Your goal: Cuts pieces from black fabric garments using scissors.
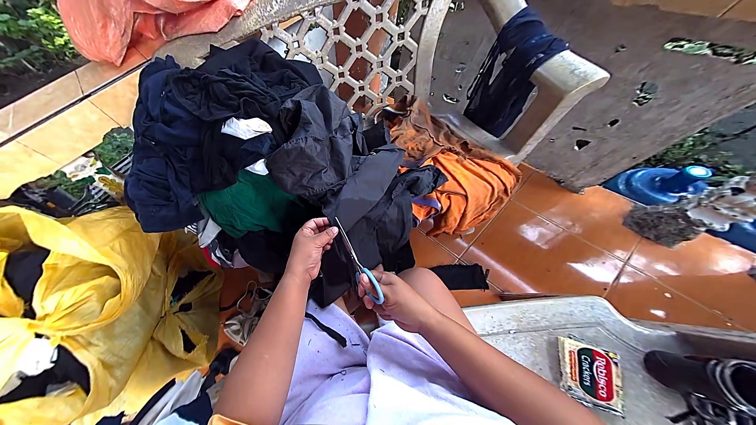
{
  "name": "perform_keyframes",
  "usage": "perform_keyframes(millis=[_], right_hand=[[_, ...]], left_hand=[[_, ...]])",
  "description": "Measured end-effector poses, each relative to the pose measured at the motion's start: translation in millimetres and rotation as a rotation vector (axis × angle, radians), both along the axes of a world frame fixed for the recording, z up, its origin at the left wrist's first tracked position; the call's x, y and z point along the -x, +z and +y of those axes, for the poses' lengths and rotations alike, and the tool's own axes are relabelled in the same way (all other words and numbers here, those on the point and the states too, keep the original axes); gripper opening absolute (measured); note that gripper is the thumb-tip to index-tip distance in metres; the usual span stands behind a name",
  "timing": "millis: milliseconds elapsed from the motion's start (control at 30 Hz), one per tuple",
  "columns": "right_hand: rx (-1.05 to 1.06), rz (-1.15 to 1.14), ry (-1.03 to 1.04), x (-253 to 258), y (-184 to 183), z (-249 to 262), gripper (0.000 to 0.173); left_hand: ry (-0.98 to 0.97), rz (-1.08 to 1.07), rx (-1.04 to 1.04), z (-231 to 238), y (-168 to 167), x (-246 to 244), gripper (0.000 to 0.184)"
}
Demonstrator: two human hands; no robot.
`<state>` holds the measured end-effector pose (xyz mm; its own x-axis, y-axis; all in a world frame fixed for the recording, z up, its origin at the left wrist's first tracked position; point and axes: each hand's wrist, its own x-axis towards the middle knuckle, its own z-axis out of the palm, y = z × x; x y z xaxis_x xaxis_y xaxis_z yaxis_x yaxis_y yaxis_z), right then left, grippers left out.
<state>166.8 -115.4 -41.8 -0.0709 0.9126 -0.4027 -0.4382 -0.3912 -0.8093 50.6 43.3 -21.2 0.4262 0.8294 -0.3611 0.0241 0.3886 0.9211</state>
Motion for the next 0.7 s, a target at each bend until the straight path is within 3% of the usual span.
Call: perform_keyframes(millis=[200, 433, 700], right_hand=[[-0.032, 0.013, 0.028, -1, -5, -2, 0.023], [-0.028, 0.011, 0.056, -2, -4, 6, 0.025], [-0.075, 0.053, 0.022, 2, -8, 4, 0.018]], left_hand=[[-0.077, -0.141, 0.032, 2, -5, 6, 0.055], [-0.253, -0.19, 0.051, 4, -3, 15, 0.069], [-0.273, -0.234, 0.035, 6, -4, 23, 0.079]])
